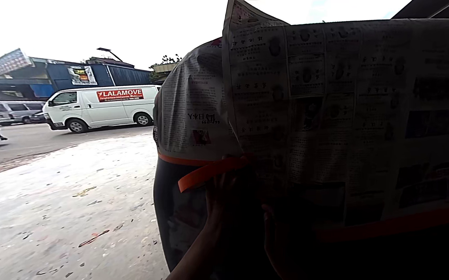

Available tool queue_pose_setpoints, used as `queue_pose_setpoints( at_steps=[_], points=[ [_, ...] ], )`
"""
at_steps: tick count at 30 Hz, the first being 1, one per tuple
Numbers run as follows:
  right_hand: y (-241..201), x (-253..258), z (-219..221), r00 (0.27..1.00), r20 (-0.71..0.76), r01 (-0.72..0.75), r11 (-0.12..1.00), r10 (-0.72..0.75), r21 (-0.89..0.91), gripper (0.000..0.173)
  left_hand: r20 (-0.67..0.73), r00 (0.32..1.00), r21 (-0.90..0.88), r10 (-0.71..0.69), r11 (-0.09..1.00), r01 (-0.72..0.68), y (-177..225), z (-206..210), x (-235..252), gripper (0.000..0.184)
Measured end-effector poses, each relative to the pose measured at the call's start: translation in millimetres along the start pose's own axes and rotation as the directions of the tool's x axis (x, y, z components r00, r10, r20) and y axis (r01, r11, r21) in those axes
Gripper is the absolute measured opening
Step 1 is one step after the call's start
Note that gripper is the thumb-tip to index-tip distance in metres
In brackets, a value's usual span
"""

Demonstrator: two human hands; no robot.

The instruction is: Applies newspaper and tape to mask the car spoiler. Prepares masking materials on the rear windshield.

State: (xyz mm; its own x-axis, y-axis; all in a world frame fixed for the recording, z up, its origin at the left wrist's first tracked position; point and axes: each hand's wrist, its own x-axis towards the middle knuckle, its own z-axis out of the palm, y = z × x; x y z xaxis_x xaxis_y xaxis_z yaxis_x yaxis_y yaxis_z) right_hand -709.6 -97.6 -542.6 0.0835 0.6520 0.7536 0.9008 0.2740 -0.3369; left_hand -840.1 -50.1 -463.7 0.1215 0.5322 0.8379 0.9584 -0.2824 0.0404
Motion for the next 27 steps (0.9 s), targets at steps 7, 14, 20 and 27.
queue_pose_setpoints(
  at_steps=[7,14,20,27],
  points=[
    [-6.2,6.4,-15.6,0.980,0.193,-0.049,0.999,0.052,-0.021,0.032,-0.089,0.994,-0.073,0.056,0.995,-0.062,-11.9,4.0,1.8,0.016],
    [-1.5,8.6,-19.3,0.968,0.244,-0.054,0.999,0.052,0.001,0.032,-0.096,0.967,-0.075,0.237,0.967,-0.244,-29.4,24.0,-32.3,0.024],
    [3.5,4.6,-19.8,0.969,0.243,-0.043,0.999,0.035,0.026,0.033,-0.119,0.943,-0.056,0.311,0.946,-0.319,-28.3,27.9,-40.8,0.025],
    [12.3,-7.0,-16.1,0.989,0.135,-0.083,0.987,0.064,0.140,0.024,-0.111,0.930,-0.096,0.350,0.928,-0.360,-25.6,39.3,-50.0,0.024]
  ],
)
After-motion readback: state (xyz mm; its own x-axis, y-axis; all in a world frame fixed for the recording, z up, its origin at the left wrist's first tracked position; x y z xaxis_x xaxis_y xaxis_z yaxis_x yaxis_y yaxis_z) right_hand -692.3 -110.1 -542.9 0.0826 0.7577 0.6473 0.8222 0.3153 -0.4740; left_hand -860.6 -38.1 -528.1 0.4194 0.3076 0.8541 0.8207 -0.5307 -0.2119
